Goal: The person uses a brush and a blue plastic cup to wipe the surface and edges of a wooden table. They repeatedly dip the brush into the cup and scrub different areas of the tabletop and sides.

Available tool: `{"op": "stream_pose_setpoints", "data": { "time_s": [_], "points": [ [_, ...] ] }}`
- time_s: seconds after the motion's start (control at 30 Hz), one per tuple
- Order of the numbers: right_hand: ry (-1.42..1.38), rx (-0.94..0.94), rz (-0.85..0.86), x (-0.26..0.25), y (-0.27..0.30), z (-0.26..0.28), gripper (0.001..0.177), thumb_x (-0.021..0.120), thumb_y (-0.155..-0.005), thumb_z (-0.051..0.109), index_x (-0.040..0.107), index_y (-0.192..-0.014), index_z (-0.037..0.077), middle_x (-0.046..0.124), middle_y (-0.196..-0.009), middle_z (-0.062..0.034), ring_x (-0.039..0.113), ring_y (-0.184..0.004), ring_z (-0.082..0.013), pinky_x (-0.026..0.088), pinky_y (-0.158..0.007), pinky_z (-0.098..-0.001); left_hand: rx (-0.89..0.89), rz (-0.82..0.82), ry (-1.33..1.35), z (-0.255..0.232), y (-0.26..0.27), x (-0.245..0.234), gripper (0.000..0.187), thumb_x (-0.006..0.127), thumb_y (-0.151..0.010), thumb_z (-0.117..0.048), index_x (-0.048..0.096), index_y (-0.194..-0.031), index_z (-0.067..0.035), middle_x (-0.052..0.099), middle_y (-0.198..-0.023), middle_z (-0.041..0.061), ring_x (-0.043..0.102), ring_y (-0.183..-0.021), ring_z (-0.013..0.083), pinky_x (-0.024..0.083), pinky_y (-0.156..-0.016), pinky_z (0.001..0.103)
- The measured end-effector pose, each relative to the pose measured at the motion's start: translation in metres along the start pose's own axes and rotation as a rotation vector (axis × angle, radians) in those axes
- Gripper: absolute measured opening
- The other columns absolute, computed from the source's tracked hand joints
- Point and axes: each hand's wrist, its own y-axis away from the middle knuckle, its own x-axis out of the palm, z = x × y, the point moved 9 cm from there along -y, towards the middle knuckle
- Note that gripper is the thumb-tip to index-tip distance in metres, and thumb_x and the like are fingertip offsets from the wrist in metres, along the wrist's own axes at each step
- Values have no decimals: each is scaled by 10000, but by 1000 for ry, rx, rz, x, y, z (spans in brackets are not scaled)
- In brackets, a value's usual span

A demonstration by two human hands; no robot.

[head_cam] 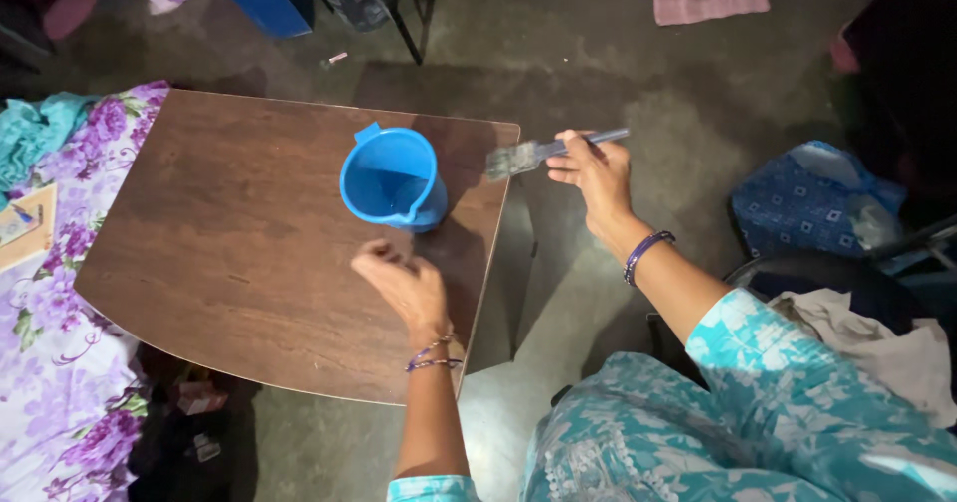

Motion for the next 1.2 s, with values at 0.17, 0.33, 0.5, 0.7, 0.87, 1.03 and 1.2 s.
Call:
{"op": "stream_pose_setpoints", "data": {
  "time_s": [0.17, 0.33, 0.5, 0.7, 0.87, 1.03, 1.2],
  "points": [
    [-25, 8, -52, -26, -17, -4, 251, 654, -993, 192, 685, -1113, -27, 715, -1037, -118, 738, -842, -199, 642, -733, -320, 297, 326, -114, -31, 24, 59, 409, 537, -797, 134, 658, -1154, -25, 606, -1109, 204, 572, -1135, 410, 488, -983, 484],
    [-44, 19, -76, -47, -37, -3, 213, 656, -974, 146, 666, -1098, -27, 716, -1032, -122, 758, -849, -213, 658, -778, -331, 431, 454, -209, -25, 21, 116, 500, 542, -822, 106, 647, -1297, -12, 615, -1381, 189, 547, -1315, 387, 441, -1112, 439],
    [-69, 69, -72, -59, -50, -17, 195, 643, -980, 122, 665, -1100, -30, 717, -1032, -124, 760, -863, -214, 667, -826, -336, 343, 489, -246, 0, 19, 136, 495, 539, -848, 108, 668, -1309, -20, 613, -1424, 179, 543, -1355, 353, 425, -1150, 408],
    [-108, 101, -77, -52, -58, -35, 197, 635, -977, 117, 666, -1104, -31, 714, -1015, -123, 756, -861, -209, 664, -834, -331, 276, 525, -248, -4, 13, 134, 506, 523, -815, 147, 687, -1269, -5, 625, -1404, 183, 547, -1356, 338, 418, -1158, 409],
    [-70, 113, 19, -43, -50, -43, 206, 625, -996, 131, 679, -1095, -41, 719, -1018, -124, 759, -865, -210, 664, -834, -328, 272, 510, -245, -8, 12, 135, 487, 537, -812, 140, 701, -1246, -7, 639, -1380, 181, 561, -1336, 339, 426, -1139, 411],
    [-72, 82, -26, -53, -55, -36, 221, 610, -995, 122, 673, -1086, -69, 715, -1008, -149, 762, -857, -222, 678, -829, -335, 243, 494, -235, -9, 10, 134, 438, 565, -849, 119, 706, -1242, -14, 640, -1377, 175, 564, -1332, 335, 431, -1136, 405],
    [-65, 75, -1, -42, -56, -38, 217, 625, -992, 119, 672, -1093, -67, 714, -1009, -138, 757, -861, -218, 677, -830, -333, 230, 499, -237, -5, 11, 136, 480, 547, -818, 142, 709, -1241, -17, 640, -1380, 174, 558, -1337, 333, 428, -1141, 399]
  ]
}}
